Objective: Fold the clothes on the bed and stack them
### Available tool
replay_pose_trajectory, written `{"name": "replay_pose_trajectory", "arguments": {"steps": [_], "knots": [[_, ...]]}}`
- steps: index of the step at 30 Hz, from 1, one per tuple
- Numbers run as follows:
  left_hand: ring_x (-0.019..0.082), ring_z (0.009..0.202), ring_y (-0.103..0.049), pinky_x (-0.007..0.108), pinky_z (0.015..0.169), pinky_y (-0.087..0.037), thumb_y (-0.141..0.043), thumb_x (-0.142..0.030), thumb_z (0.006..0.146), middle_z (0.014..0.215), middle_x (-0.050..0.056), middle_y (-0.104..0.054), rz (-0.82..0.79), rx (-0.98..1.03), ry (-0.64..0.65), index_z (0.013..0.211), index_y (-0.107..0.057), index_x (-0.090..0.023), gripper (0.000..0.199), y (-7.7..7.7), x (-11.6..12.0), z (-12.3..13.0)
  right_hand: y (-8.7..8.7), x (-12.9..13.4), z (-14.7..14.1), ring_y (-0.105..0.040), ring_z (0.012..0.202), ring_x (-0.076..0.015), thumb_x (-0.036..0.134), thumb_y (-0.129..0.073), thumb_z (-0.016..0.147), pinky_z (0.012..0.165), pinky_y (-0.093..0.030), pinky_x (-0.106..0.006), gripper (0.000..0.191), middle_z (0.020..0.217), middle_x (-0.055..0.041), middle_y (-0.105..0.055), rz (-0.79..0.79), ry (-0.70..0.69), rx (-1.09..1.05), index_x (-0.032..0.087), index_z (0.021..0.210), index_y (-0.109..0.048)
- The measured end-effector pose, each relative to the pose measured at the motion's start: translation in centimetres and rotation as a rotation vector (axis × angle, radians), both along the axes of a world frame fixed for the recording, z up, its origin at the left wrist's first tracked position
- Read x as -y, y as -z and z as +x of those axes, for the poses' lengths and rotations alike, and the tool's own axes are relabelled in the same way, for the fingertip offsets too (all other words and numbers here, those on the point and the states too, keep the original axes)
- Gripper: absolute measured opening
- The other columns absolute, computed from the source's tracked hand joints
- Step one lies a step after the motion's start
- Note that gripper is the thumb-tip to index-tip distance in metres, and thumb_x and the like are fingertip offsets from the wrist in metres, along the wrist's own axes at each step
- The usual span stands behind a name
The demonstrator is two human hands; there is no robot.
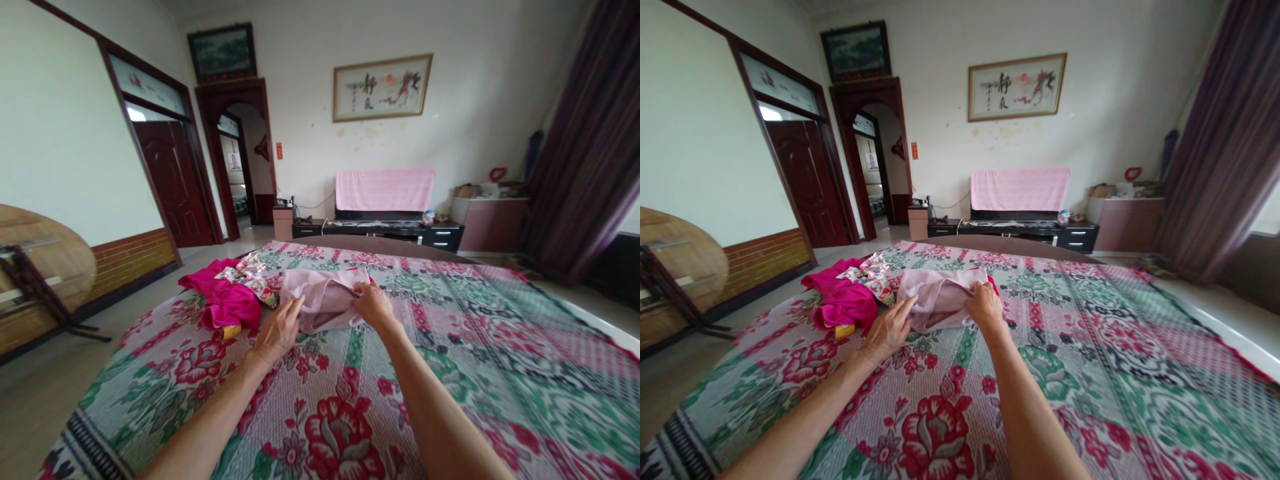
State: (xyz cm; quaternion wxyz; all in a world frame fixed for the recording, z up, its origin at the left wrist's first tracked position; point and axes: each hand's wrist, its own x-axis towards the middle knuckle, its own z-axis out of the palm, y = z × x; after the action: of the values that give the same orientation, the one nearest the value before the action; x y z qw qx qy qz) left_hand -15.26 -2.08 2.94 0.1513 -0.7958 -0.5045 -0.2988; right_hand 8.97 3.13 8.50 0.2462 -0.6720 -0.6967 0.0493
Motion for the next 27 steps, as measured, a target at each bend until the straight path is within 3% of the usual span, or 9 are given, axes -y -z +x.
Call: {"name": "replay_pose_trajectory", "arguments": {"steps": [5,11,14,17,19,21,23,25,27], "knots": [[0.021,0.106,-0.06,0.033,0.093,-0.05,-0.046,-0.014,0.083,0.114,0.011,-0.062,-0.003,-0.007,-0.081,0.128,-0.052,-0.02,0.046,0.0,0.1,-0.2,0.1,-0.1,0.6,-0.064,0.094,-0.0218,0.01,-0.049,0.072,0.075,-0.043,-0.026,0.043,0.106,-0.0122,-0.066,0.011,-0.006,0.015,0.022,0.109,-0.068],[0.019,0.091,-0.062,0.026,0.079,-0.051,-0.048,-0.015,0.081,0.095,0.006,-0.065,-0.119,-0.006,-0.151,0.103,-0.068,-0.023,0.031,-0.6,0.5,-0.8,-1.4,0.5,1.4,-0.065,0.087,-0.0225,0.015,-0.049,0.073,0.069,-0.042,-0.026,0.034,0.089,-0.0082,-0.072,-0.036,-0.03,-0.004,0.023,0.095,-0.074],[0.018,0.09,-0.063,0.026,0.081,-0.05,-0.045,-0.017,0.082,0.094,0.005,-0.066,-0.122,0.169,-0.147,0.096,-0.069,-0.022,0.028,-1.2,0.4,-1.4,-2.4,0.5,1.5,-0.065,0.077,-0.0189,0.016,-0.047,0.077,0.066,-0.04,-0.024,0.032,0.071,-0.0053,-0.071,-0.01,-0.05,-0.068,0.019,0.094,-0.072],[0.018,0.097,-0.063,0.028,0.089,-0.048,-0.044,-0.018,0.078,0.101,0.006,-0.069,-0.018,0.427,-0.117,0.09,-0.069,-0.02,0.027,-2.6,0.2,-1.8,-3.5,0.7,1.4,-0.062,0.068,-0.0155,0.017,-0.041,0.082,0.064,-0.04,-0.022,0.033,0.058,-0.0012,-0.066,0.016,-0.126,-0.168,0.018,0.101,-0.069],[0.018,0.091,-0.064,0.028,0.083,-0.05,-0.045,-0.02,0.076,0.097,0.005,-0.07,-0.012,0.597,-0.121,0.089,-0.069,-0.019,0.027,-3.8,0.3,-2.0,-4.1,1.0,1.4,-0.061,0.068,-0.0145,0.018,-0.042,0.083,0.065,-0.04,-0.022,0.031,0.063,-0.0014,-0.067,0.061,-0.203,-0.187,0.017,0.1,-0.068],[0.016,0.071,-0.064,0.025,0.067,-0.051,-0.046,-0.024,0.075,0.077,0.002,-0.07,-0.103,0.743,-0.136,0.091,-0.07,-0.019,0.029,-5.1,0.5,-2.1,-4.4,1.5,1.4,-0.061,0.072,-0.0142,0.02,-0.049,0.08,0.066,-0.041,-0.022,0.026,0.076,-0.0034,-0.069,0.075,-0.323,-0.172,0.016,0.098,-0.068],[0.014,0.053,-0.058,0.022,0.052,-0.045,-0.046,-0.028,0.074,0.055,-0.002,-0.063,-0.194,0.836,-0.14,0.091,-0.07,-0.018,0.031,-6.1,0.8,-2.2,-4.3,2.0,1.4,-0.061,0.079,-0.015,0.025,-0.061,0.073,0.069,-0.043,-0.022,0.034,0.092,-0.0063,-0.069,0.038,-0.446,-0.127,0.017,0.106,-0.066],[0.013,0.047,-0.054,0.021,0.048,-0.042,-0.046,-0.03,0.073,0.046,-0.004,-0.056,-0.207,0.867,-0.135,0.09,-0.071,-0.017,0.033,-6.8,1.1,-2.2,-3.7,2.3,1.2,-0.06,0.086,-0.0161,0.024,-0.07,0.065,0.072,-0.044,-0.023,0.052,0.106,-0.009,-0.065,0.002,-0.465,-0.053,0.018,0.116,-0.063],[0.013,0.048,-0.055,0.021,0.049,-0.042,-0.045,-0.029,0.072,0.046,-0.004,-0.056,-0.156,0.86,-0.125,0.089,-0.071,-0.017,0.034,-7.3,1.4,-2.2,-2.9,2.2,0.8,-0.06,0.089,-0.0164,0.019,-0.069,0.064,0.074,-0.043,-0.023,0.049,0.108,-0.0101,-0.064,-0.01,-0.394,0.051,0.018,0.113,-0.065]]}}
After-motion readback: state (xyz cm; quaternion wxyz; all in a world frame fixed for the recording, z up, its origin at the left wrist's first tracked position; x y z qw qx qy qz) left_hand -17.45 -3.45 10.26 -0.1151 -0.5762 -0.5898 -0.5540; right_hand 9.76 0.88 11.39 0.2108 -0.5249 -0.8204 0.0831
